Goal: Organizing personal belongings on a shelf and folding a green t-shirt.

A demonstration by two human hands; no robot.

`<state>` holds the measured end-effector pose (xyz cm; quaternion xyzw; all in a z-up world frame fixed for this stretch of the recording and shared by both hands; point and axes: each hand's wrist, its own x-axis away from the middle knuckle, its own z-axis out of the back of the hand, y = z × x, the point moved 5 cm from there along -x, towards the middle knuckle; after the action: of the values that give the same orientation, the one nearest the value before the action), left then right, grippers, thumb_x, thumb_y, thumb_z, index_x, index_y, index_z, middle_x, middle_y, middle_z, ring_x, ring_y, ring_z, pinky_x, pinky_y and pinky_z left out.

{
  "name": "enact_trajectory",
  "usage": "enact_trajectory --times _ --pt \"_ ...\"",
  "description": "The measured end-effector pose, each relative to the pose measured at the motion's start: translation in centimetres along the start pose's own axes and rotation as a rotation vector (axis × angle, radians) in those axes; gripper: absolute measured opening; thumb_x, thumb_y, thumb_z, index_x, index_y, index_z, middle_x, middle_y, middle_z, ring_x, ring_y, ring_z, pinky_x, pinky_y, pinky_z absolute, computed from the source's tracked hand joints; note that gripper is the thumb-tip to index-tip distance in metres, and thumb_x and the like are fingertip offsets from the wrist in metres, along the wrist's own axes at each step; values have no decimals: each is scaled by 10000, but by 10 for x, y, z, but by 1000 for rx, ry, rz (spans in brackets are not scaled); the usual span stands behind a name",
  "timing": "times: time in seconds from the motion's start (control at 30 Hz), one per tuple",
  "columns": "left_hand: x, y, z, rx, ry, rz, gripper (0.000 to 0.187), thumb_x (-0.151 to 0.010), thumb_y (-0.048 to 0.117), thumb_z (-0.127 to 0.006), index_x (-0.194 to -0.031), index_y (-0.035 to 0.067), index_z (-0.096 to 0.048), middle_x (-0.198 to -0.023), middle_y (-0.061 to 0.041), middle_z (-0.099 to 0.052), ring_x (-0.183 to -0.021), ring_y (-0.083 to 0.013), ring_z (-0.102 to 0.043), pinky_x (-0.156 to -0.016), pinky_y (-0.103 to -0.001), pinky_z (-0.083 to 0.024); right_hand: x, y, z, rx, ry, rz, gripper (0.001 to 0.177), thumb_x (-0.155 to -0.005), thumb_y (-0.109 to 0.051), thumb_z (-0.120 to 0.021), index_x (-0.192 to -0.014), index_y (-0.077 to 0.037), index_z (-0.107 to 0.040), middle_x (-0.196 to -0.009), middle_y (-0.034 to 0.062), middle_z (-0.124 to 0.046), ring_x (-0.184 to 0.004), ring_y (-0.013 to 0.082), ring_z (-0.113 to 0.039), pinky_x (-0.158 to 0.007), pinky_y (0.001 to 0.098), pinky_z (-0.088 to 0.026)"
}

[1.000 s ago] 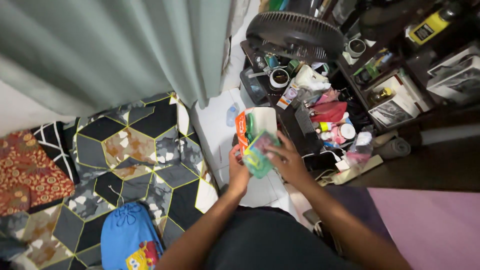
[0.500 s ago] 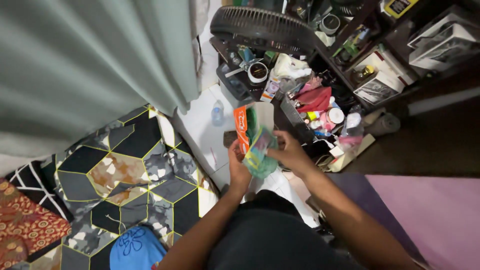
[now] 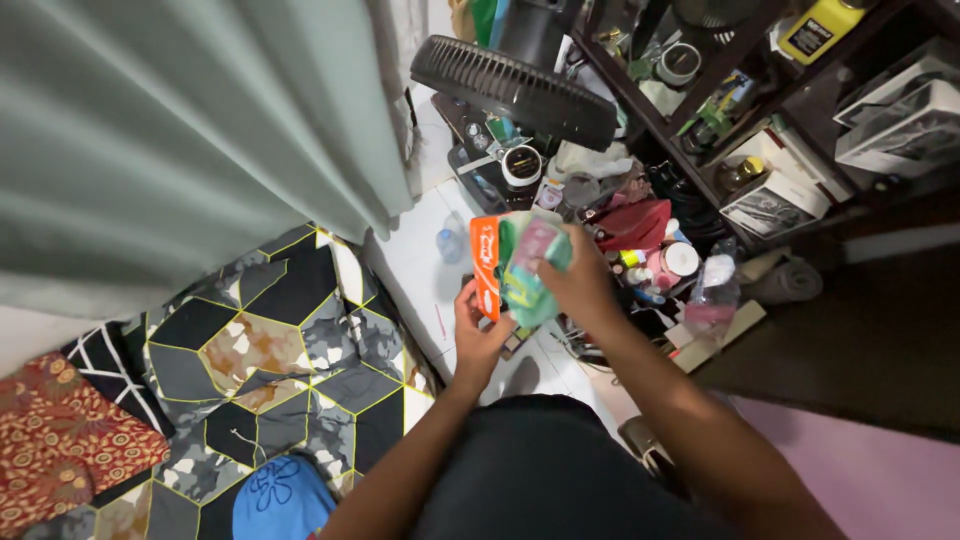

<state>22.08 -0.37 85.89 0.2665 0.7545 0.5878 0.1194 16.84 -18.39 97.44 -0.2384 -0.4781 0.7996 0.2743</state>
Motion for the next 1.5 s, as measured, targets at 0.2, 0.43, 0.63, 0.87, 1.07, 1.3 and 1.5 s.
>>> enact_trajectory --times 0.2,0.43,0.63,0.87,1.07,1.3,1.5 --pt "-9 -2 -13 -35 43 45 800 -774 21 -725 -1475 64 -341 -1309 -134 -548 -1238 -230 -550 -1030 -402 -535 -15 -5 -15 353 -183 -228 526 -842 -223 -807 -1275 -87 -542 -1031 213 -703 -1006 417 -681 -855 482 -534" --pt "-5 40 -34 -90 115 387 843 -716 56 -722 -1463 115 -336 -1305 -91 -541 -1111 -263 -623 -677 -545 -451 -26 16 -26 385 -89 80 587 -780 -135 -815 -1299 -80 -547 -1183 260 -643 -1074 446 -634 -883 496 -520" --pt "-23 -5 -29 -53 72 -105 841 -771 36 -768 -1475 2 -308 -1320 -156 -531 -1204 -214 -588 -1001 -358 -549 -25 40 -24 171 53 -8 467 -822 -164 -827 -1168 -33 -543 -1065 195 -677 -968 374 -683 -861 435 -537" --pt "-24 -7 -32 -61 106 -22 815 -770 49 -790 -1437 -5 -325 -1263 -145 -575 -1120 -194 -609 -902 -338 -550 -19 21 -24 120 -180 219 432 -761 -29 -695 -1190 -60 -647 -1030 167 -666 -933 329 -687 -828 390 -545" --pt "-26 -11 -29 -66 138 -13 787 -793 84 -825 -1416 6 -350 -1210 -122 -590 -1047 -178 -617 -866 -337 -548 -18 49 -31 133 -27 227 276 -813 9 -682 -1072 -50 -609 -962 146 -653 -895 281 -677 -814 363 -542" --pt "-25 -6 -29 -24 133 -80 785 -798 45 -824 -1398 8 -318 -1248 -127 -562 -1102 -171 -610 -901 -315 -542 -9 20 -33 38 -151 -46 272 -839 -94 -792 -1037 -32 -617 -900 133 -740 -755 224 -719 -680 366 -567" --pt "-18 -16 -21 -30 146 -72 730 -821 73 -803 -1402 0 -368 -1210 -146 -591 -1021 -184 -622 -860 -329 -551 -4 35 -41 -29 -131 -90 316 -839 -55 -685 -1136 -30 -579 -932 114 -739 -762 223 -755 -669 385 -605"
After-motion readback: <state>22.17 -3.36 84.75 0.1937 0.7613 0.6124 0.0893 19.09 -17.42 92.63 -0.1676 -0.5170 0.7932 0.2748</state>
